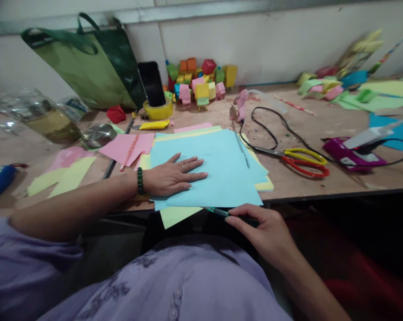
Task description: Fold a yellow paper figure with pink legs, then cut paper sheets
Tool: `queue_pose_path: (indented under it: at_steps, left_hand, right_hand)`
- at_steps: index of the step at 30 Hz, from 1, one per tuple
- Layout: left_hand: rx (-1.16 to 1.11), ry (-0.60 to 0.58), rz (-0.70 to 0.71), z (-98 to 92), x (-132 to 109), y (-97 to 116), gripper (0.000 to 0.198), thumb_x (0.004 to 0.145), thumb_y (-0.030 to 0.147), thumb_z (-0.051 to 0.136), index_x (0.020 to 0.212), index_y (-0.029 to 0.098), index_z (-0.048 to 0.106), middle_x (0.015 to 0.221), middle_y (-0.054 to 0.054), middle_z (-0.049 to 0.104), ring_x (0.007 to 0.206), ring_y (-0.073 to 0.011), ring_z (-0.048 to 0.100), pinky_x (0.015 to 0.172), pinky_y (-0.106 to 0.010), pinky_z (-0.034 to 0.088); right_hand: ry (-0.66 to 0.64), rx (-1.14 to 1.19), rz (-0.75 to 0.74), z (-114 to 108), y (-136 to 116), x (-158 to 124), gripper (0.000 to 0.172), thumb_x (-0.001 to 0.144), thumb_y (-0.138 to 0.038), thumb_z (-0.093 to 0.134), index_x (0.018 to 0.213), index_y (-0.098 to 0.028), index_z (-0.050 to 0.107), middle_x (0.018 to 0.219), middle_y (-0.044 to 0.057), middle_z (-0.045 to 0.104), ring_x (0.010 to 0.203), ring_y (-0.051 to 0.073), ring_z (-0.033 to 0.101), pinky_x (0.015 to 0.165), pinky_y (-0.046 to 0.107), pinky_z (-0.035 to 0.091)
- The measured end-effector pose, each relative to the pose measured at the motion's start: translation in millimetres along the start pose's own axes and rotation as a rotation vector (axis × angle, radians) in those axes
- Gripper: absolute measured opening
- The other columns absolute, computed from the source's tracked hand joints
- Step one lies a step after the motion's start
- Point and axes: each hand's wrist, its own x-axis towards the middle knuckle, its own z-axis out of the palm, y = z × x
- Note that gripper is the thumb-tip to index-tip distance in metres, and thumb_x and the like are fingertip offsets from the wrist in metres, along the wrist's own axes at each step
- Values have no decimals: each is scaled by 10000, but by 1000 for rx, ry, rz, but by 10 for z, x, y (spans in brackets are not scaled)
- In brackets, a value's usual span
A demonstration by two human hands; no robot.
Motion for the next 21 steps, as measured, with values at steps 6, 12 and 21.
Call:
queue_pose_path:
  at_steps: [6, 12, 21]
  left_hand:
    - [-7, 9, 3, 5, -3, 1, 529, 963, 476, 236, 1474, 342, 209, 1583, -58, 64, 1447, -294, 88, 1086, -619, 15]
    - [-12, 10, 4, -1, -4, 6, 534, 960, 477, 245, 1474, 331, 222, 1582, -64, 73, 1444, -310, 95, 1086, -622, 10]
    - [0, 15, 11, 0, -5, 0, 535, 963, 472, 237, 1476, 324, 215, 1582, -73, 63, 1446, -298, 90, 1083, -623, 23]
  right_hand:
    - [-16, -11, -11, -12, -7, -5, 319, 659, -540, 704, 707, -227, 747, 715, 41, 741, 665, 240, 688, 654, 328, 549]
    - [6, -8, -16, 23, -69, 3, 300, 655, -531, 706, 707, -238, 750, 718, 37, 746, 666, 243, 697, 635, 320, 557]
    - [12, 15, -40, 90, -79, -10, 232, 658, -462, 719, 706, -237, 752, 711, 30, 746, 650, 235, 697, 652, 323, 564]
